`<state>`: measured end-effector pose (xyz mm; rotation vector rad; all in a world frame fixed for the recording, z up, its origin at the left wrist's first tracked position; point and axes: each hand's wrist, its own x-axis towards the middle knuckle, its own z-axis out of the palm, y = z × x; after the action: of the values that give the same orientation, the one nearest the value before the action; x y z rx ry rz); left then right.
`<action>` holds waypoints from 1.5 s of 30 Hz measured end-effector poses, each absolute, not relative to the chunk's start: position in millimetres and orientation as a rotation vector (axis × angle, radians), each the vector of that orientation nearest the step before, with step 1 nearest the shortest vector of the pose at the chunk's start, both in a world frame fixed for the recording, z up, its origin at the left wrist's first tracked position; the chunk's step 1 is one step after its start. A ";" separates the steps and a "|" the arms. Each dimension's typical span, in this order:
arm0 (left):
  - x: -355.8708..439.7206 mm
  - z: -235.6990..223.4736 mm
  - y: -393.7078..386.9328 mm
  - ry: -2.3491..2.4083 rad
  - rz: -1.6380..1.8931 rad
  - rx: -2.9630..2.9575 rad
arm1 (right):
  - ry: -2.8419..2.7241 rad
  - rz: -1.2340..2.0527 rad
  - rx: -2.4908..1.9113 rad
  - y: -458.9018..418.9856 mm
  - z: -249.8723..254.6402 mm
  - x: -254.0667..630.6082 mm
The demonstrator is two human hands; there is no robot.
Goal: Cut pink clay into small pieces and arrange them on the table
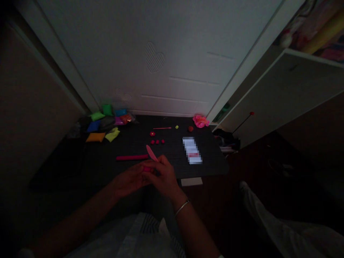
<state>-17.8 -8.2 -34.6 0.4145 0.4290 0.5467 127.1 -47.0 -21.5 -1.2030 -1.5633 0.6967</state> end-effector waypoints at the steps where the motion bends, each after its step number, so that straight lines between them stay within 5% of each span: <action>1: -17.6 -33.9 -8.5 0.429 0.538 0.421 | -1.564 0.692 -1.195 -47.1 -21.2 127.0; 45: -26.6 -14.7 -4.5 0.755 0.669 0.675 | -1.693 0.508 -1.243 -46.6 -31.8 129.6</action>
<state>-26.6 -4.5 -14.7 0.6747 0.7548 0.6689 129.6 -46.6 -31.8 -1.2428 -1.6926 0.5076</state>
